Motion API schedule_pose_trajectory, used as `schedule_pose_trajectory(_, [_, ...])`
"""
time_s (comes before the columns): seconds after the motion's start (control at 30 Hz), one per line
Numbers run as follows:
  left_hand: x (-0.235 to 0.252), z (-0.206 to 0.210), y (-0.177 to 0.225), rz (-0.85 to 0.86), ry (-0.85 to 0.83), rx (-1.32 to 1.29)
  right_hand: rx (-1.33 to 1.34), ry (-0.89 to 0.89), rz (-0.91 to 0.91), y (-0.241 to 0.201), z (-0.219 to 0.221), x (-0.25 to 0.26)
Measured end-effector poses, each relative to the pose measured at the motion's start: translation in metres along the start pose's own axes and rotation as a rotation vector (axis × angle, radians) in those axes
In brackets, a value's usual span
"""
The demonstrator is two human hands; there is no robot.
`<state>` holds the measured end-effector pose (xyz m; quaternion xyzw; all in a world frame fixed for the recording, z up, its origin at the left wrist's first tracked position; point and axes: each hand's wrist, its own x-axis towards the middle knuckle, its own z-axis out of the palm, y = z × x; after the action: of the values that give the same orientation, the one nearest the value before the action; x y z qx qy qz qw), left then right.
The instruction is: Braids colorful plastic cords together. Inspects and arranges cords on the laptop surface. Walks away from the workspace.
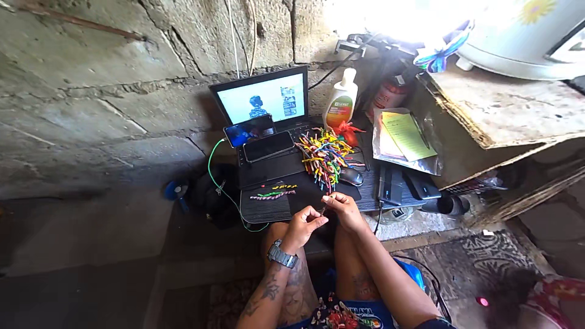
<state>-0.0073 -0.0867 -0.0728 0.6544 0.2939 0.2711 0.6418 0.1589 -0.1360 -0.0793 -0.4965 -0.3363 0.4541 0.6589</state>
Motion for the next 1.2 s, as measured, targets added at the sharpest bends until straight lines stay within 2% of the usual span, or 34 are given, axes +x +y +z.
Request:
schedule_pose_trajectory(0.1, [-0.002, 0.000, -0.004, 0.062, 0.028, 0.048, -0.086, 0.008, -0.010, 0.002, 0.004, 0.000])
schedule_pose_trajectory(0.23, [-0.002, -0.001, 0.003, -0.077, 0.022, -0.147, 0.059, -0.108, 0.096, -0.008, 0.000, -0.001])
schedule_pose_trajectory(0.33, [-0.003, -0.004, 0.004, -0.148, 0.009, -0.239, 0.157, -0.140, 0.085, -0.009, 0.000, -0.003])
schedule_pose_trajectory(0.43, [-0.003, -0.005, 0.004, -0.139, -0.020, -0.304, 0.195, -0.124, 0.032, -0.004, 0.000, -0.003])
schedule_pose_trajectory(0.5, [-0.005, -0.003, 0.000, -0.068, -0.012, -0.287, 0.100, -0.092, -0.002, -0.003, 0.002, -0.004])
schedule_pose_trajectory(0.6, [-0.008, 0.001, -0.005, 0.053, 0.063, -0.028, -0.188, 0.052, -0.031, -0.002, 0.009, -0.003])
schedule_pose_trajectory(0.67, [-0.008, 0.004, -0.003, 0.033, 0.089, -0.005, -0.247, 0.076, -0.021, -0.003, 0.012, -0.003])
schedule_pose_trajectory(0.8, [-0.005, -0.002, 0.005, -0.135, 0.058, -0.160, 0.004, -0.094, 0.024, -0.004, 0.002, 0.000])
schedule_pose_trajectory(1.0, [-0.004, -0.004, 0.010, -0.264, -0.052, -0.263, 0.183, -0.159, -0.047, 0.000, -0.002, -0.001])
schedule_pose_trajectory(1.2, [-0.007, -0.009, 0.013, -0.304, -0.221, -0.311, 0.352, -0.247, -0.094, 0.007, -0.008, 0.002])
